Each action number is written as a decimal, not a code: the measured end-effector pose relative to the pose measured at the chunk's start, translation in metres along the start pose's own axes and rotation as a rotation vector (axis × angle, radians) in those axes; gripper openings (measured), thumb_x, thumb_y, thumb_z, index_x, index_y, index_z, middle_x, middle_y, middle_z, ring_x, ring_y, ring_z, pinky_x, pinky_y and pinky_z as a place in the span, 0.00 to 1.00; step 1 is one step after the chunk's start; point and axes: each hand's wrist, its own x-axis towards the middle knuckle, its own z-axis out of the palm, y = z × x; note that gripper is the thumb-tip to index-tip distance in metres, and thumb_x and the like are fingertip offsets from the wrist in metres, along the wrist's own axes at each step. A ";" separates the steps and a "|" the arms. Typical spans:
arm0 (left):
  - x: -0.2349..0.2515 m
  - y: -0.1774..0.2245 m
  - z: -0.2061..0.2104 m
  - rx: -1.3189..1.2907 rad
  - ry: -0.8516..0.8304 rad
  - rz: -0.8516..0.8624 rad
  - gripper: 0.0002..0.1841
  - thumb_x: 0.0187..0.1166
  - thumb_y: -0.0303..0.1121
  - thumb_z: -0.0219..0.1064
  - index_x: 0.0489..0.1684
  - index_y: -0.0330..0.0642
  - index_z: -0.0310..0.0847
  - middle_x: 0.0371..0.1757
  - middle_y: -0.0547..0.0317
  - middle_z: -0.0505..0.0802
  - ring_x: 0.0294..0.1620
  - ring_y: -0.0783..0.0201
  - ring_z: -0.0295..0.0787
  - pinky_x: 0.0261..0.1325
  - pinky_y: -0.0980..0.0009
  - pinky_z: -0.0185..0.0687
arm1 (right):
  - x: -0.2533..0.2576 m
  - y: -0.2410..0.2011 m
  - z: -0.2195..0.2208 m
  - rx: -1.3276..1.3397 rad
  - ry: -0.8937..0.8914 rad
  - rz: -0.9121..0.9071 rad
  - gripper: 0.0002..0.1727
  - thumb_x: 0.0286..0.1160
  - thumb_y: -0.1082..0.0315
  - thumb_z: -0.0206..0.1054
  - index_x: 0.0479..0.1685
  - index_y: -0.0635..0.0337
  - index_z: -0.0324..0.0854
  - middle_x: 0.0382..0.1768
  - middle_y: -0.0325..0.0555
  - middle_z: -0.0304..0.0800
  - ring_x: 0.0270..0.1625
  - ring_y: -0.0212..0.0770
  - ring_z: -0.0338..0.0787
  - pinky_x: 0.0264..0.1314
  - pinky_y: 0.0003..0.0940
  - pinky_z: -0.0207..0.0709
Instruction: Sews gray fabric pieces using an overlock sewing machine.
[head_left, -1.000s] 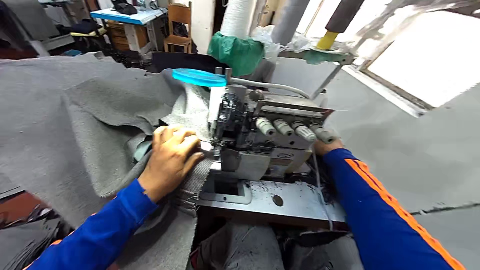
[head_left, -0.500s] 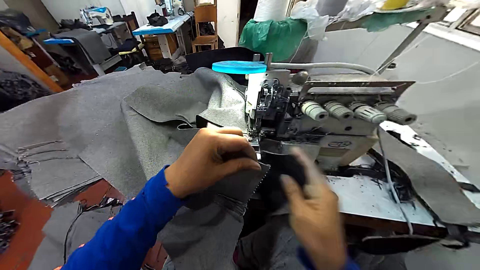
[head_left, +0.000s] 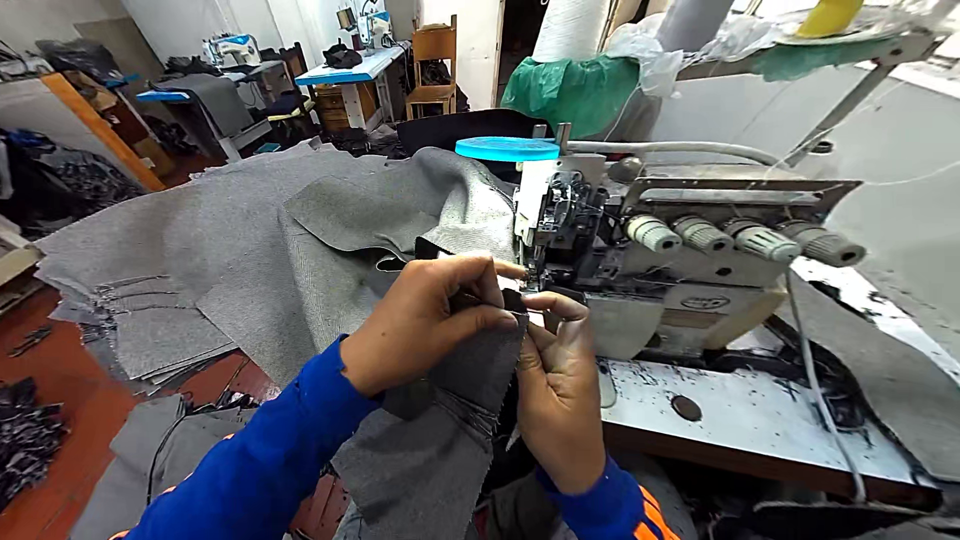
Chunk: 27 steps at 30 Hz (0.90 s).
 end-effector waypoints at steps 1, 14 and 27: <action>0.000 -0.001 0.002 -0.005 0.023 -0.013 0.04 0.71 0.22 0.75 0.35 0.35 0.85 0.57 0.54 0.95 0.46 0.75 0.92 0.48 0.79 0.88 | 0.000 0.000 -0.002 -0.015 -0.015 -0.012 0.14 0.86 0.72 0.56 0.66 0.52 0.65 0.42 0.25 0.93 0.47 0.18 0.92 0.53 0.16 0.85; 0.006 -0.010 0.015 0.298 0.155 0.095 0.03 0.69 0.22 0.76 0.31 0.35 0.87 0.41 0.55 0.93 0.40 0.70 0.90 0.46 0.76 0.88 | -0.050 0.019 0.022 0.044 -0.099 0.112 0.11 0.74 0.64 0.70 0.36 0.64 0.90 0.34 0.35 0.95 0.42 0.16 0.90 0.50 0.16 0.85; -0.024 -0.030 0.074 1.051 0.141 0.180 0.17 0.86 0.43 0.61 0.50 0.45 0.95 0.49 0.59 0.98 0.55 0.60 0.95 0.64 0.61 0.84 | -0.059 0.020 -0.011 0.374 -0.105 0.457 0.12 0.80 0.76 0.61 0.39 0.54 0.90 0.37 0.24 0.96 0.44 0.16 0.91 0.55 0.21 0.86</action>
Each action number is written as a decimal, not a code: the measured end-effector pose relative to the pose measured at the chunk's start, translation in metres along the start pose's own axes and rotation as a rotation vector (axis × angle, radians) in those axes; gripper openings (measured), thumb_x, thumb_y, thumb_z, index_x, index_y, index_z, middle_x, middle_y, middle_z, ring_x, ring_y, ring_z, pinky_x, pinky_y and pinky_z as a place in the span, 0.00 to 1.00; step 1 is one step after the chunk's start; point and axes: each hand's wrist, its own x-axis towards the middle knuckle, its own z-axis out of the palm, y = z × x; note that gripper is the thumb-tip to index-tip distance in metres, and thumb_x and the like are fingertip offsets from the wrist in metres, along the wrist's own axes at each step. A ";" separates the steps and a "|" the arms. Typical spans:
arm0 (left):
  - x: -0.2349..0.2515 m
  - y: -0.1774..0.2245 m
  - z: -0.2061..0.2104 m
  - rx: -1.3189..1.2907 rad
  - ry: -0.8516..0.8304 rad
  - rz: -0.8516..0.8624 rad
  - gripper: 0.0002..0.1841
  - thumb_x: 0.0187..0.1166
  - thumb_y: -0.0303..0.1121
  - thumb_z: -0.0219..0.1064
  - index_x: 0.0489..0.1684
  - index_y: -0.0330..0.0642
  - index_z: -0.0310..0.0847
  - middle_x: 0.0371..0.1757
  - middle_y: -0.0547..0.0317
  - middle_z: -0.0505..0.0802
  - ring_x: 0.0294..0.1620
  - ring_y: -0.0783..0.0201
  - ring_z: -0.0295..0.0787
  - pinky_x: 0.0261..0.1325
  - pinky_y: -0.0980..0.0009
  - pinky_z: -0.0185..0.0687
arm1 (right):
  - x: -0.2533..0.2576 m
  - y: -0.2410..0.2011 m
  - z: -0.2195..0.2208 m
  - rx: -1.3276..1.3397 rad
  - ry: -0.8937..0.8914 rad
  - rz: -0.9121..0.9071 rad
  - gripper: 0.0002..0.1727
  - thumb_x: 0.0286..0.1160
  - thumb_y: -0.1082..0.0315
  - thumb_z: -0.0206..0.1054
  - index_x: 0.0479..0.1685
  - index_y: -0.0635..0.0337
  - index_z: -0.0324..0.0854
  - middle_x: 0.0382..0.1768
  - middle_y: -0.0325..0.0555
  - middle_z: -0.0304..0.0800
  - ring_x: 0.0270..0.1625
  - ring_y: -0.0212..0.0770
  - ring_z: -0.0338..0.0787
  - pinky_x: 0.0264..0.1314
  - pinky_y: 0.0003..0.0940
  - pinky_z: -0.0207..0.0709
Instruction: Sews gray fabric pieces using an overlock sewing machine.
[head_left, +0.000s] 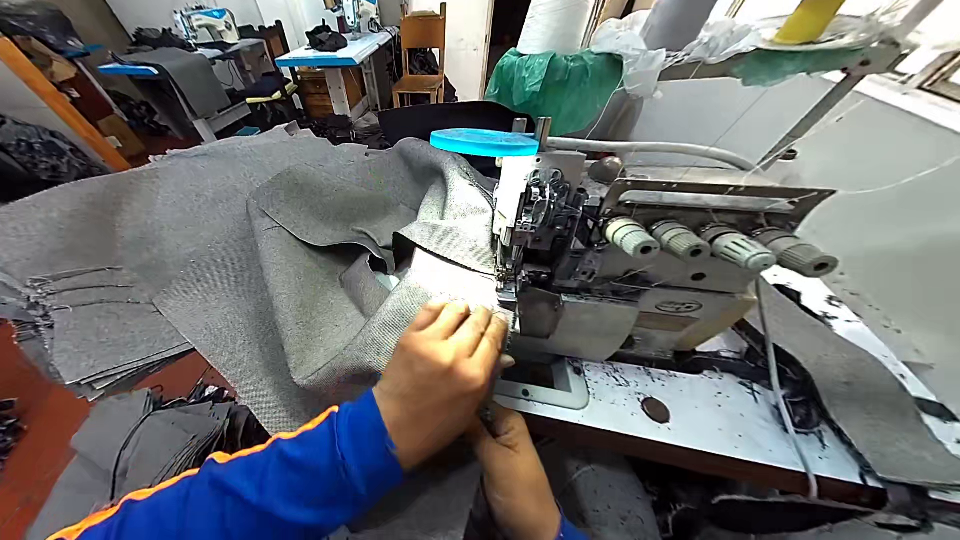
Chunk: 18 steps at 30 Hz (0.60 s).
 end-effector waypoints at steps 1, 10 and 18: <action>-0.002 0.006 0.001 0.022 -0.027 -0.029 0.17 0.87 0.42 0.60 0.55 0.46 0.94 0.54 0.59 0.98 0.60 0.61 0.94 0.67 0.62 0.84 | 0.000 -0.001 -0.003 -0.023 0.003 -0.027 0.12 0.82 0.75 0.60 0.39 0.53 0.90 0.37 0.24 0.96 0.44 0.16 0.91 0.55 0.20 0.86; 0.012 -0.001 -0.017 -0.319 -0.099 -0.043 0.12 0.86 0.32 0.59 0.50 0.38 0.88 0.50 0.55 0.96 0.68 0.55 0.90 0.76 0.56 0.81 | 0.030 -0.026 -0.025 -0.176 -0.080 -0.094 0.15 0.90 0.70 0.52 0.42 0.61 0.86 0.35 0.28 0.93 0.43 0.19 0.91 0.53 0.22 0.86; -0.048 0.011 -0.016 -0.247 -0.099 0.170 0.39 0.80 0.57 0.63 0.82 0.36 0.68 0.78 0.39 0.83 0.83 0.50 0.77 0.88 0.58 0.63 | 0.025 -0.035 -0.034 -0.386 -0.155 -0.105 0.16 0.89 0.67 0.53 0.33 0.61 0.83 0.27 0.28 0.87 0.34 0.14 0.86 0.42 0.15 0.82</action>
